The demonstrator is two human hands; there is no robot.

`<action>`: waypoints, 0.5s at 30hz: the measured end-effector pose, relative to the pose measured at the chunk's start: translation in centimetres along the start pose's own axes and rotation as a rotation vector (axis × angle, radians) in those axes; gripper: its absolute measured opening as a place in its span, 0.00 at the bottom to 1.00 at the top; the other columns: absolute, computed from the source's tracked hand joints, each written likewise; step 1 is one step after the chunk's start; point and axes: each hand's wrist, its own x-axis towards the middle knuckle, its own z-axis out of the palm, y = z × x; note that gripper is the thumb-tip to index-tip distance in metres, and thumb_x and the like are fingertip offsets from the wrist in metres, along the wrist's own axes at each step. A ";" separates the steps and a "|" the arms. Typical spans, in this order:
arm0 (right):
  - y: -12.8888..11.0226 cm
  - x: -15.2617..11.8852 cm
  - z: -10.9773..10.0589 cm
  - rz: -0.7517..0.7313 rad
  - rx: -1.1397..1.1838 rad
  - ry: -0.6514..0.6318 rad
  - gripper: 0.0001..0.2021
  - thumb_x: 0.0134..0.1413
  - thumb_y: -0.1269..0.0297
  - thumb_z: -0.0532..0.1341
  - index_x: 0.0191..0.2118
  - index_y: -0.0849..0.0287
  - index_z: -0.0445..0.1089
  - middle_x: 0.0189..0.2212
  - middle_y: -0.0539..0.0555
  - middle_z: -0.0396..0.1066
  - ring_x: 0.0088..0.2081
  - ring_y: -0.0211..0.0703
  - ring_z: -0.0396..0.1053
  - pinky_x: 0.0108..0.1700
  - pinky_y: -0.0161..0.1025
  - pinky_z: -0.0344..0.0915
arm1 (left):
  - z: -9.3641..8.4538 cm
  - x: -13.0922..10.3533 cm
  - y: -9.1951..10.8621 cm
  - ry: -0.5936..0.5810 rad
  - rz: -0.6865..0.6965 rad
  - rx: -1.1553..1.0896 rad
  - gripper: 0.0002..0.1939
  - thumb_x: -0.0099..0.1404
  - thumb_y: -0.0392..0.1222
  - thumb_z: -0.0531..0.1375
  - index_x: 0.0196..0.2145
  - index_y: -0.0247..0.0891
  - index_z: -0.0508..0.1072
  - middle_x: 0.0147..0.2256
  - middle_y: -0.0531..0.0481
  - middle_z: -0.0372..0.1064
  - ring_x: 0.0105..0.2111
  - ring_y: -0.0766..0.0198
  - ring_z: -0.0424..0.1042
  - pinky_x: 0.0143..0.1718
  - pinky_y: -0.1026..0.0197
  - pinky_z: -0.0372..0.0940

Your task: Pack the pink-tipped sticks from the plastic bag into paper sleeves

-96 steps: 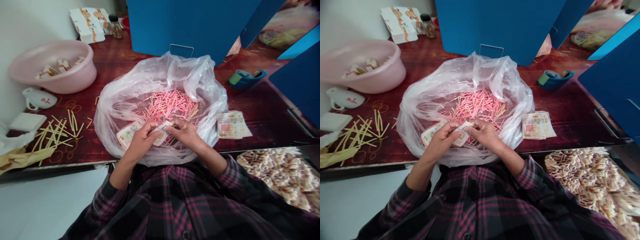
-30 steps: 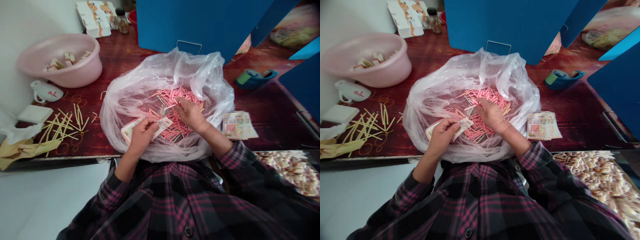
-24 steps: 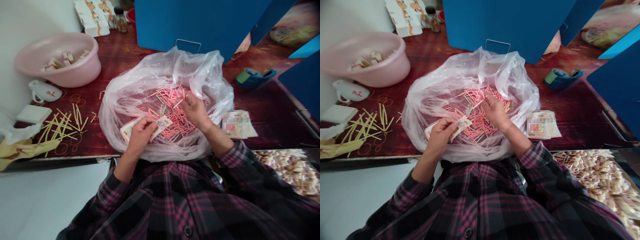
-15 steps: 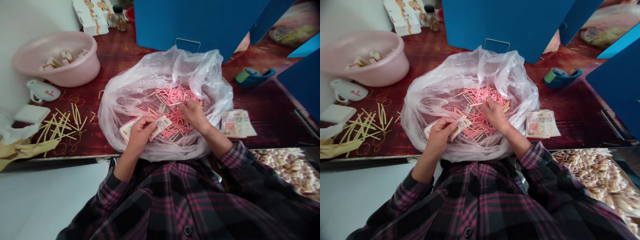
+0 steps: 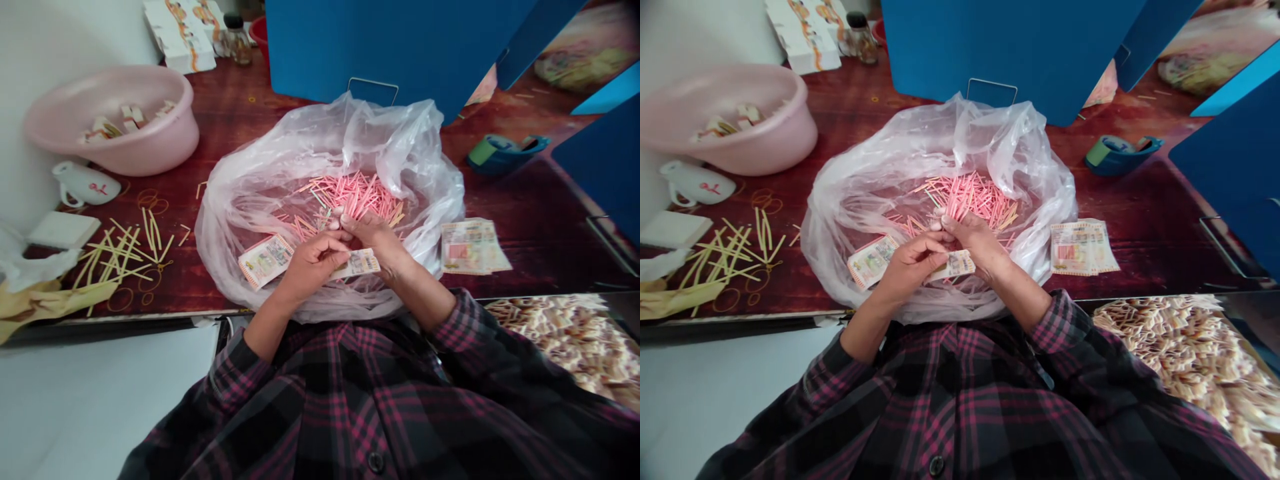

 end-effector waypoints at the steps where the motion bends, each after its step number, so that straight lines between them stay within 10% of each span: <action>1: 0.1 -0.1 -0.1 -0.002 -0.002 -0.004 0.23 0.58 0.36 0.69 0.39 0.53 0.72 0.32 0.52 0.76 0.34 0.45 0.74 0.37 0.43 0.73 | -0.2 -0.1 0.1 -0.019 -0.011 -0.019 0.10 0.69 0.47 0.69 0.32 0.40 0.79 0.49 0.43 0.83 0.51 0.54 0.81 0.55 0.50 0.74; 4: 0.5 -0.1 -0.9 -0.071 -0.106 0.029 0.24 0.62 0.35 0.67 0.36 0.53 0.71 0.31 0.51 0.73 0.33 0.43 0.71 0.39 0.42 0.72 | -1.2 -0.5 0.9 0.036 -0.067 -0.063 0.10 0.68 0.47 0.69 0.33 0.40 0.79 0.41 0.47 0.82 0.43 0.57 0.81 0.46 0.56 0.75; 10: 1.6 0.2 -1.8 -0.205 -0.440 -0.080 0.12 0.66 0.49 0.65 0.41 0.52 0.75 0.39 0.53 0.80 0.43 0.50 0.76 0.50 0.49 0.75 | -1.7 0.8 2.2 0.143 -0.022 -0.113 0.09 0.67 0.45 0.69 0.31 0.40 0.77 0.58 0.44 0.79 0.52 0.56 0.79 0.47 0.57 0.76; 15: 2.1 0.3 -1.8 -0.331 -0.605 -0.157 0.08 0.67 0.58 0.60 0.40 0.53 0.74 0.39 0.54 0.79 0.45 0.50 0.75 0.52 0.48 0.74 | -0.5 2.1 1.2 0.198 -0.014 -0.142 0.09 0.65 0.44 0.72 0.32 0.40 0.77 0.36 0.51 0.80 0.37 0.63 0.77 0.43 0.60 0.73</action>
